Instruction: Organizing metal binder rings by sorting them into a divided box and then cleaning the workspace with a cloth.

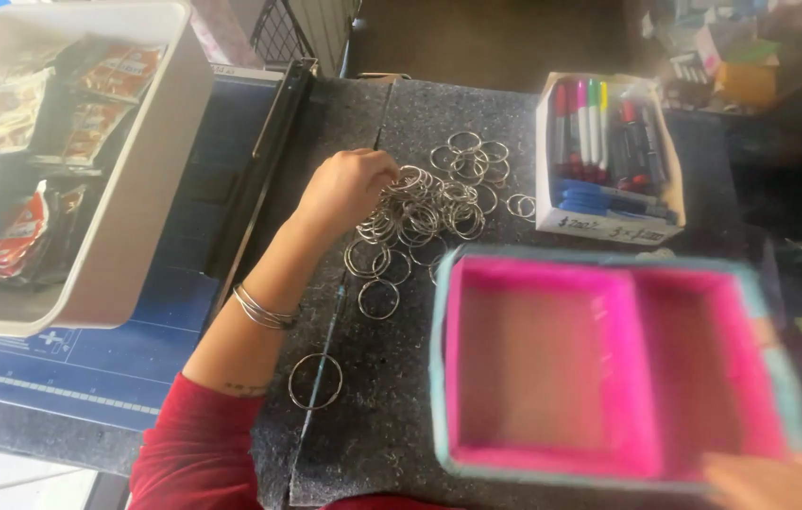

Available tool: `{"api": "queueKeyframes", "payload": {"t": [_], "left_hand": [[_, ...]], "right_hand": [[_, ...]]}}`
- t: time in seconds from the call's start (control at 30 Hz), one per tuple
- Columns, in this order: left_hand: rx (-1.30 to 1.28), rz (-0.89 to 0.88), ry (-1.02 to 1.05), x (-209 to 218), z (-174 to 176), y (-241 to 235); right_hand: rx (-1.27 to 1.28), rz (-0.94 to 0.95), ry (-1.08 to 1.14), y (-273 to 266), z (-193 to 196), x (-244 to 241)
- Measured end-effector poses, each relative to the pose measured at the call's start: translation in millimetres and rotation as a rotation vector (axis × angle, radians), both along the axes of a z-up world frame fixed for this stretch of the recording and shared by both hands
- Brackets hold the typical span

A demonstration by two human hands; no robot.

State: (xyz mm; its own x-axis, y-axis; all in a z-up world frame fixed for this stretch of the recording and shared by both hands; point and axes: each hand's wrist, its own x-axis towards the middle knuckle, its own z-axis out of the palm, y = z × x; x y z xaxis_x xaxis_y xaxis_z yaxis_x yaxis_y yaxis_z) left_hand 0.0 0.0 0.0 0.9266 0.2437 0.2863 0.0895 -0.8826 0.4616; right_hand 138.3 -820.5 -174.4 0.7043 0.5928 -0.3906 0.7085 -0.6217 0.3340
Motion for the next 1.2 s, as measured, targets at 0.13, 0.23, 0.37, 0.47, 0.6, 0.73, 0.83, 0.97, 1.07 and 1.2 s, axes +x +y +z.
{"api": "queueKeyframes", "payload": {"t": [0.13, 0.23, 0.37, 0.47, 0.6, 0.73, 0.83, 0.97, 1.07, 1.2], "left_hand": [[-0.006, 0.030, 0.104, -6, -18, 3], [0.077, -0.056, 0.130, -8, -18, -8], [0.219, -0.265, 0.156, -4, -14, -21], [0.284, -0.278, -0.017, 9, -14, -7], [0.157, -0.349, -0.317, 22, 47, 26], [-0.142, -0.201, -0.349, -6, 111, 23], [-0.608, -0.301, -0.393, -22, 151, -3], [-0.966, -0.408, -0.433, -28, 172, -40], [-1.188, -0.612, -0.445, -31, 171, -66], [-1.703, -1.067, -0.396, -27, 158, -120]], "right_hand": [[0.545, 0.452, -0.029, 125, 117, -102], [0.727, 0.500, -0.179, 144, 117, -108], [0.693, 0.344, -0.216, 155, 131, -115], [0.612, 0.314, -0.182, 161, 147, -121], [0.669, 0.327, -0.168, 144, 130, -111], [0.660, 0.258, -0.206, 135, 107, -110], [0.770, 0.266, -0.259, 146, 103, -120], [0.838, 0.411, -0.190, 189, 128, -141], [0.811, 0.550, -0.055, 183, 126, -114], [1.069, 0.477, -0.096, 262, 235, -129]]}}
